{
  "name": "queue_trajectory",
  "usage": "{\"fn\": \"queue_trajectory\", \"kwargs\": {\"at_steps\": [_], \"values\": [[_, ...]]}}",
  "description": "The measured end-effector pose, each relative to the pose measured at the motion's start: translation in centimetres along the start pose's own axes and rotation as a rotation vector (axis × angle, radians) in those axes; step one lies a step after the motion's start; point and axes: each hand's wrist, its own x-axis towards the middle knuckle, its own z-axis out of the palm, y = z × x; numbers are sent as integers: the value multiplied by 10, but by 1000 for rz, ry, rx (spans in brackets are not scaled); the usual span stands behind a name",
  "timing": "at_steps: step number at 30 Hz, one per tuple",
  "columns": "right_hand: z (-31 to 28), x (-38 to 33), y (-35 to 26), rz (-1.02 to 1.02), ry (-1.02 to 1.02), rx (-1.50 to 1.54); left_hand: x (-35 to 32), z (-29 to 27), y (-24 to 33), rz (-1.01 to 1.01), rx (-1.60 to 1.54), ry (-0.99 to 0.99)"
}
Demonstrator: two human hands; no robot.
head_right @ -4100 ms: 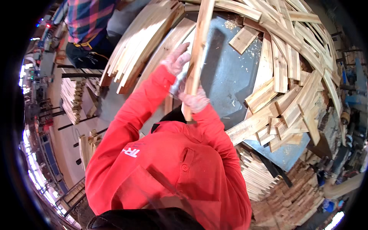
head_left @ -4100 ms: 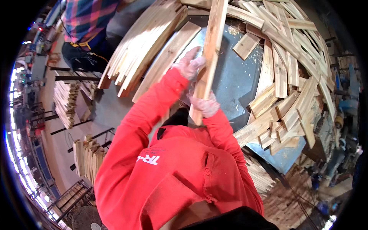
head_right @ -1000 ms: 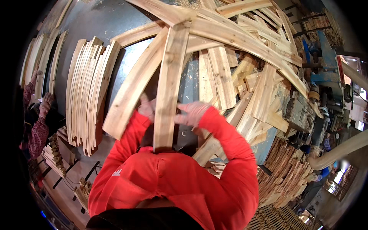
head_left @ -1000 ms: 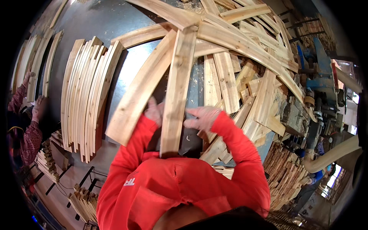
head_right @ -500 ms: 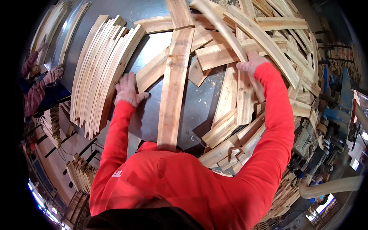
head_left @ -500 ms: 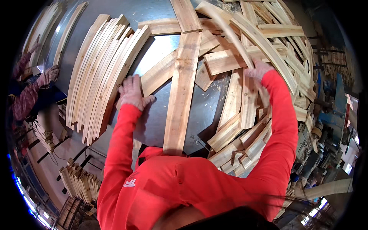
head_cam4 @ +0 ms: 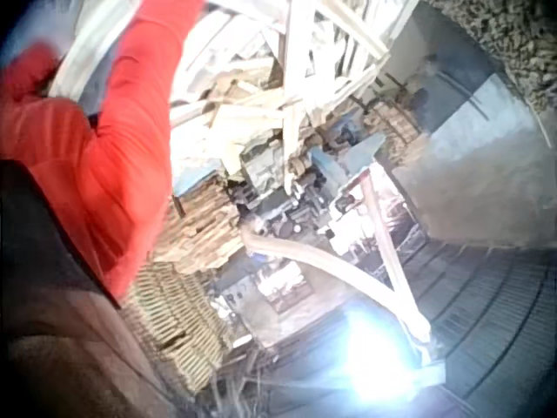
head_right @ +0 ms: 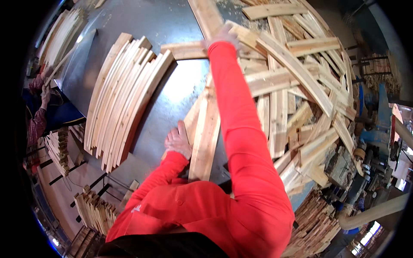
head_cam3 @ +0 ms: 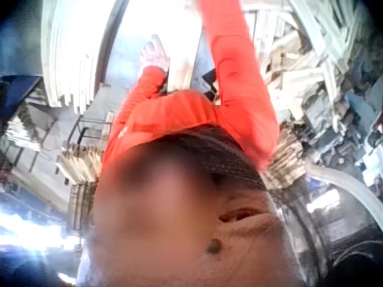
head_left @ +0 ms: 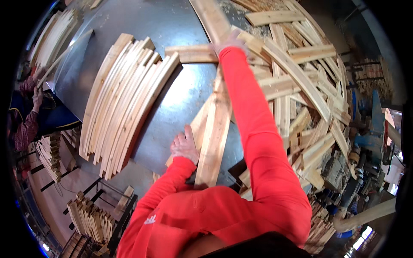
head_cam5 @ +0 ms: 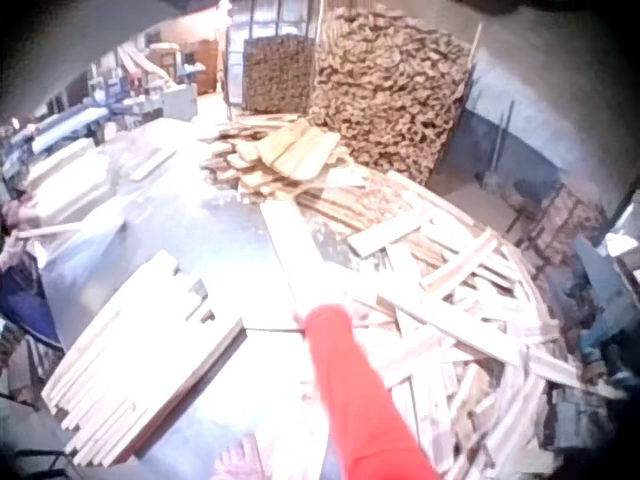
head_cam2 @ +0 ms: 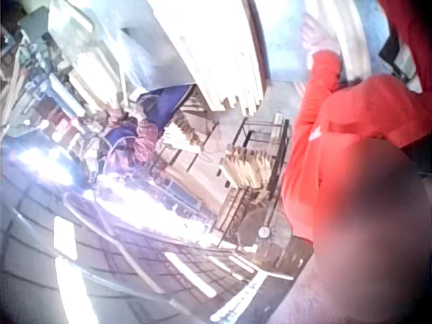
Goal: The person sorts wooden planks on a metal table, picking them up one by one, inspecting them, and stacking them into neat piles. The person occasionally moves stacks to the side to make space for new piles.
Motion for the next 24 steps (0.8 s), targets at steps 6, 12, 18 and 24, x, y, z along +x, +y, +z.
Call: {"fn": "queue_trajectory", "kwargs": {"at_steps": [6,12,18,24], "values": [[34,16,21,-31,-160,-55,-35,10,-28,246,-303,91],[2,66,136,-136,-425,702,-43,3,42,293,14,-25],[-54,66,304,-124,-311,642,-40,-32,17,410,-271,-18],[-74,-26,358,193,-418,1301,-15,-56,-16,187,-220,139]]}}
